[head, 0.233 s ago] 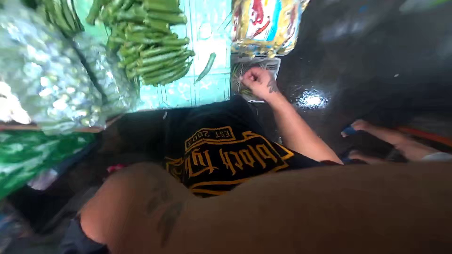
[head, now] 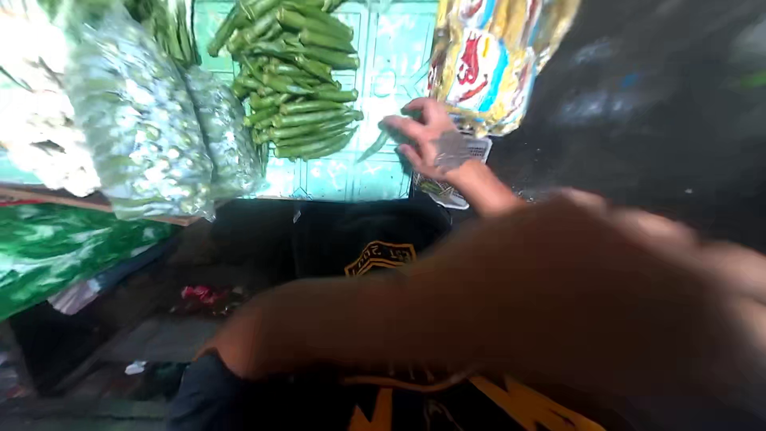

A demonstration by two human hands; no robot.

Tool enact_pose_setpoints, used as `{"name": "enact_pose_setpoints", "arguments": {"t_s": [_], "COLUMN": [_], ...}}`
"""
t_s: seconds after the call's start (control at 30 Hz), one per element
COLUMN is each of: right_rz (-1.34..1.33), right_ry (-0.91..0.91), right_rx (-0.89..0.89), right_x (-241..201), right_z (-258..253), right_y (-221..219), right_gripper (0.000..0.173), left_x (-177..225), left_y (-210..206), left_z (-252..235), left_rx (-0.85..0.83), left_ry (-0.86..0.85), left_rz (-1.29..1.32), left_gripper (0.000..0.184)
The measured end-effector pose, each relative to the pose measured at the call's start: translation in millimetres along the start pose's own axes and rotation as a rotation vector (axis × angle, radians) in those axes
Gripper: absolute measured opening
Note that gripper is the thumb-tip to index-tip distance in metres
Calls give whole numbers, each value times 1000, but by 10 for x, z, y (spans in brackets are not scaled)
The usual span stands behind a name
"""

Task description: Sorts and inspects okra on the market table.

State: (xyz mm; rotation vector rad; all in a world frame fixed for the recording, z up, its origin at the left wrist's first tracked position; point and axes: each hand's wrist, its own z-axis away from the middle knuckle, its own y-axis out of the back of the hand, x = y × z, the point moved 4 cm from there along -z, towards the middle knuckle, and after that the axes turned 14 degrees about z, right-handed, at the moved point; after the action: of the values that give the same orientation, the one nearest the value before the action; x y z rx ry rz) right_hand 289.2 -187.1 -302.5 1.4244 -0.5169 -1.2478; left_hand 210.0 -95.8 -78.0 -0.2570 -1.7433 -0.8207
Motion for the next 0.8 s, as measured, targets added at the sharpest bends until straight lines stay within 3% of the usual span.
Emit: {"name": "enact_pose_setpoints", "arguments": {"t_s": [0.03,0.07,0.17,0.2,0.27,0.33,0.4,0.47,0.57,0.63,0.73,0.8], "right_rz": [108,162,158,103,-84,-320,-561,-732,-807,-811,-689,-495], "right_ry": [12,-3,78,117,119,20,-92,-114,-1,-5,-112,-206], "right_rx": [-29,-49,-5,-28,-38,23,22,-8,36,121,237,217], "right_x": [-34,-65,10,41,93,183,258,232,0,-191,-249,-164], "right_z": [-84,-162,-337,-342,-344,-339,-338,-352,-533,-746,-1125,-1340], "right_y": [-61,-74,-76,-63,30,134,221,312,498,585,553,358], "right_gripper": [39,33,23,21,21,21,21,21,21,22,47,39], "left_x": [-491,-995,-2041,-2338,-2651,-2686,-2680,-2589,-2305,-2269,-2550,-2642], "left_y": [73,203,752,796,810,810,852,954,1046,1004,1014,1054], "left_z": [-39,-47,-248,-243,-219,-278,-350,-347,-289,-202,-50,92], "left_rx": [-53,-33,26,67,64,5,-22,45,153,189,464,609], "left_ry": [-93,-70,475,575,605,543,472,434,399,491,693,761], "left_rz": [-78,-138,-413,-506,-666,-778,-763,-577,-201,138,716,1010], "left_gripper": [28,27,31,33,27,16,16,25,32,34,38,57]}}
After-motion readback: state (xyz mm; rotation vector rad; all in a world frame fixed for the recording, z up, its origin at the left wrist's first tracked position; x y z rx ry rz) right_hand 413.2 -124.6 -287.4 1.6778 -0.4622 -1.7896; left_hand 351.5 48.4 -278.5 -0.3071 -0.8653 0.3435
